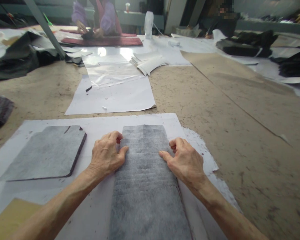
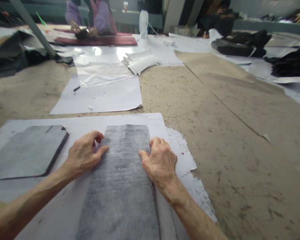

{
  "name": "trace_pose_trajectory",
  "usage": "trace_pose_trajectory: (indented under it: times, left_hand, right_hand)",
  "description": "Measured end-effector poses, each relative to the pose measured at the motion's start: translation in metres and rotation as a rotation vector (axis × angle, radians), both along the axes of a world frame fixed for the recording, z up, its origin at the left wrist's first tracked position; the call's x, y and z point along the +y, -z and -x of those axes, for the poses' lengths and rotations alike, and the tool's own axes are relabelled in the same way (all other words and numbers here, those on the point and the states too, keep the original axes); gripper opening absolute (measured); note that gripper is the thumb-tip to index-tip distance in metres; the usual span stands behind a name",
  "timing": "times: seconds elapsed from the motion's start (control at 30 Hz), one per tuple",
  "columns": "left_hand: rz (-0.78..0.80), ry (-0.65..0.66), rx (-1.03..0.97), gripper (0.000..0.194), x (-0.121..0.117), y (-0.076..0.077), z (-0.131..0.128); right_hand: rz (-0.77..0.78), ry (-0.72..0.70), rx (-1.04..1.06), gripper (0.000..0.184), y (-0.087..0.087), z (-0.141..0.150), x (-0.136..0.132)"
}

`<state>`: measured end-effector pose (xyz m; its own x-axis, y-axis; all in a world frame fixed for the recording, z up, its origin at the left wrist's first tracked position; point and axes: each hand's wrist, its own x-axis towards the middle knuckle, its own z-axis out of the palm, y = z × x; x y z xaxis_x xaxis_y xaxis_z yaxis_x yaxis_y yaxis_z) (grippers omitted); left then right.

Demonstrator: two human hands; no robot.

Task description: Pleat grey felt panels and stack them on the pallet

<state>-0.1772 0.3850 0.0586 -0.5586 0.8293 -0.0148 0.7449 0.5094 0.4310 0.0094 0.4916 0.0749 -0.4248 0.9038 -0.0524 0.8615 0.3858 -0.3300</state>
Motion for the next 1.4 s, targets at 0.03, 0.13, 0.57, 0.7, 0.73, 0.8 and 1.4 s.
trace_pose_trajectory:
  times: [0.03, 0.13, 0.57, 0.7, 0.73, 0.8, 1.4]
  left_hand:
    - [-0.003, 0.051, 0.03, 0.027, 0.002, -0.002, 0.002]
    - [0.061, 0.209, 0.025, 0.038, 0.011, -0.008, 0.013]
    - [0.283, 0.117, -0.139, 0.027, 0.02, -0.014, 0.024]
    - [0.233, 0.066, -0.149, 0.035, 0.009, -0.009, 0.018]
    - [0.22, 0.058, -0.149, 0.035, 0.008, -0.007, 0.018]
    - [0.199, 0.05, -0.16, 0.033, 0.008, -0.005, 0.017]
    - [0.035, -0.052, -0.026, 0.025, 0.001, 0.0, 0.007]
  right_hand:
    - [-0.037, -0.094, 0.041, 0.032, 0.0, -0.001, 0.005]
    - [0.009, -0.329, 0.107, 0.054, -0.002, 0.001, 0.025]
    - [0.291, -0.072, 0.047, 0.024, -0.007, 0.005, 0.025]
    - [0.24, 0.068, 0.083, 0.041, 0.003, -0.001, 0.009]
    - [0.231, 0.087, 0.093, 0.04, 0.004, -0.001, 0.007]
    - [0.224, 0.109, 0.109, 0.039, 0.006, 0.001, 0.006]
    - [0.076, 0.19, 0.03, 0.02, 0.008, 0.004, 0.0]
